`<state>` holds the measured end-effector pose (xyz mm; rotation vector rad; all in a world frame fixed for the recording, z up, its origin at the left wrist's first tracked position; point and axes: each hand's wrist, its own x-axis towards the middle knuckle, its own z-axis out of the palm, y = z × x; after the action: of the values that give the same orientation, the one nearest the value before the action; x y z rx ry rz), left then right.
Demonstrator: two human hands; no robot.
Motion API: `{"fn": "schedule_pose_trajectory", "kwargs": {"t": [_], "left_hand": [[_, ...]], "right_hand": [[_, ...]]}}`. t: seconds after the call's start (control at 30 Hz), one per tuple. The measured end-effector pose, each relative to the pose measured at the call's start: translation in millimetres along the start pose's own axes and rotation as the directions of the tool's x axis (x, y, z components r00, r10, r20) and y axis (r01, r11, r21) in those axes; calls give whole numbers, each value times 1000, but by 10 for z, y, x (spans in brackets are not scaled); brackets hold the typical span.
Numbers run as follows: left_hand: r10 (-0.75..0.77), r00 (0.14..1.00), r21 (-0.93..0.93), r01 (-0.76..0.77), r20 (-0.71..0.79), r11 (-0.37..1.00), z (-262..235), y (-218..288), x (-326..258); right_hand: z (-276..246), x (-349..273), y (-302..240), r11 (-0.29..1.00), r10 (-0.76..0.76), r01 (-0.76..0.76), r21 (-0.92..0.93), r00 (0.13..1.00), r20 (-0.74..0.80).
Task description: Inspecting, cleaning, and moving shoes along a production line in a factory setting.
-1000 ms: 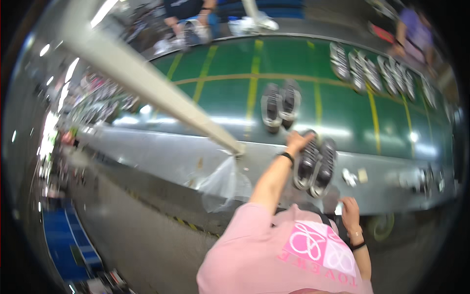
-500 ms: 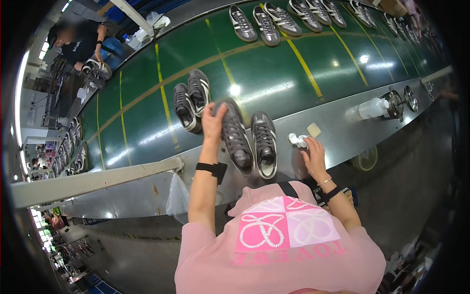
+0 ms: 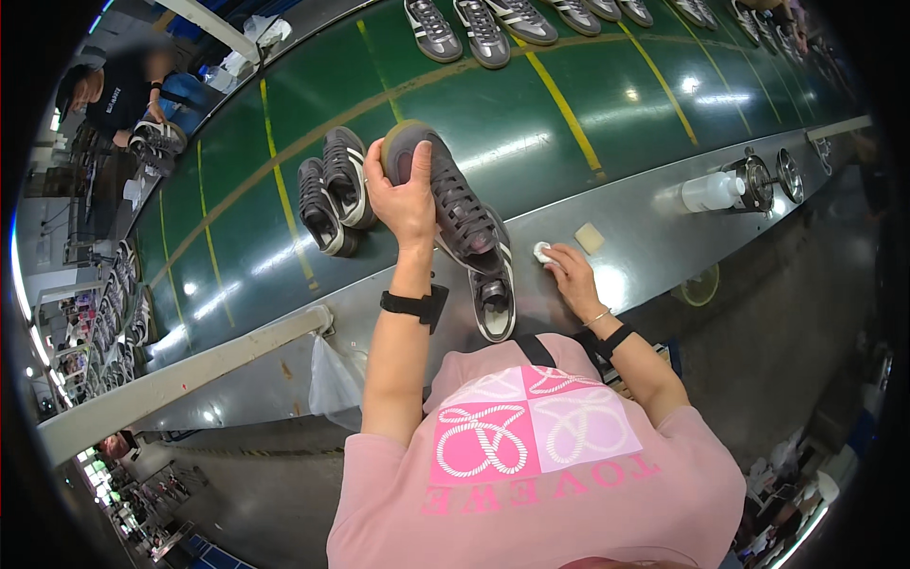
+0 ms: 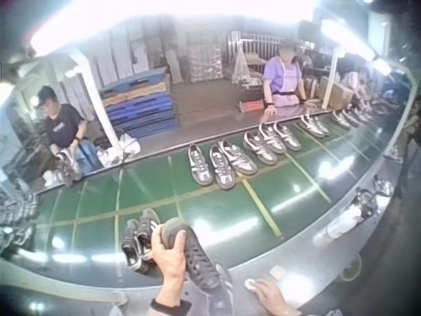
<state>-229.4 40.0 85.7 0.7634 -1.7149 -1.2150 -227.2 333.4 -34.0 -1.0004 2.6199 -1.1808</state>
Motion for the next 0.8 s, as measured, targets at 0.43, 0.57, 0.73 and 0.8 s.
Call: {"fn": "schedule_pose_trajectory", "kwargs": {"t": [0.43, 0.57, 0.73, 0.8], "left_hand": [[268, 952, 173, -292, 149, 941, 267, 464, -442], [288, 946, 127, -307, 147, 943, 248, 567, -447], [291, 945, 78, -305, 147, 949, 331, 597, -491], [290, 941, 124, -313, 176, 942, 360, 607, -506]], "right_hand": [[300, 512, -1026, 993, 114, -120, 12, 964, 241], [82, 317, -855, 953, -288, 297, -57, 949, 129], [285, 456, -990, 772, 394, -467, 431, 884, 251], [349, 501, -973, 975, 13, -36, 219, 994, 106]]}}
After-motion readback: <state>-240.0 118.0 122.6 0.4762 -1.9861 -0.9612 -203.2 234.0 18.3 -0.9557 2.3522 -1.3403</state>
